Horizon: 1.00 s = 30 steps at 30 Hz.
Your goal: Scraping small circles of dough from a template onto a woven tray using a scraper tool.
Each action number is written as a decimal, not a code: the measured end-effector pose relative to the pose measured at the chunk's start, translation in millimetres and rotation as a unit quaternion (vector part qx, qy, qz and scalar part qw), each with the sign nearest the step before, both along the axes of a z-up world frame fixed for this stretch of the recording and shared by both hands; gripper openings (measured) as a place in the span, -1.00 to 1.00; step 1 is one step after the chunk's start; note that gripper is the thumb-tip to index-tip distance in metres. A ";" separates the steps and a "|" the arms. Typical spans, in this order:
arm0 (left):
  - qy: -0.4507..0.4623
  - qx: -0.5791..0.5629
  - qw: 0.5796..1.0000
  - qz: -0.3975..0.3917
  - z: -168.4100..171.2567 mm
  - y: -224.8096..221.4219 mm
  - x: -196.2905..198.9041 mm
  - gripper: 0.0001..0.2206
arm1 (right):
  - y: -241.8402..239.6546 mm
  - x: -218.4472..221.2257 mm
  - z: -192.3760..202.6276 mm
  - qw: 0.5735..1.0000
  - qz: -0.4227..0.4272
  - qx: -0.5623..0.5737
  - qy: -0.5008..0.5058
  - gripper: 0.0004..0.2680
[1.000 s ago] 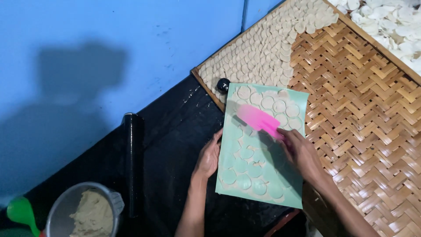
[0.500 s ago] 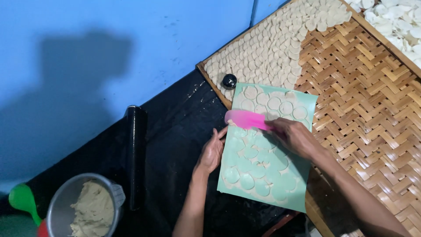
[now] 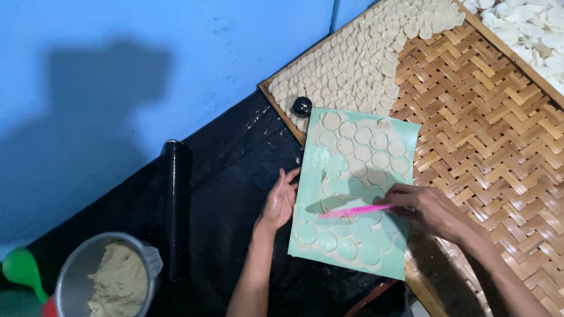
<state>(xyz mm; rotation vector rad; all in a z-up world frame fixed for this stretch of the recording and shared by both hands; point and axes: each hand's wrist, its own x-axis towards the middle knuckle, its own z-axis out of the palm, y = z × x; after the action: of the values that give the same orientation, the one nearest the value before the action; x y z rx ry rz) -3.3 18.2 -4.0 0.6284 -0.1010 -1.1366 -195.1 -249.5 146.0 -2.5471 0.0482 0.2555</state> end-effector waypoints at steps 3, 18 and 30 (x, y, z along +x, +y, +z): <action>-0.048 0.025 0.999 0.002 1.9 -4.0 -2.3 -0.39 | -13.5 -23.4 -7.3 0.998 -0.053 0.036 0.014 -0.69; -0.134 0.172 0.969 0.114 2.5 -30.0 0.9 -0.59 | 14.5 -31.7 -22.0 0.994 -0.107 0.004 -0.035 -0.72; -0.358 0.162 0.892 0.225 -0.5 -26.6 -5.0 -0.71 | 35.8 -66.6 -21.7 0.909 -0.402 -0.089 -0.061 -0.74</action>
<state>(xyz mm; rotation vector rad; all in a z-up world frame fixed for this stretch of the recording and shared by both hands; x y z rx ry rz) -8.3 -8.4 -4.5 1.2820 -0.3799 -0.4257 -261.7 -213.7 124.3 -2.4694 1.0829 -0.2437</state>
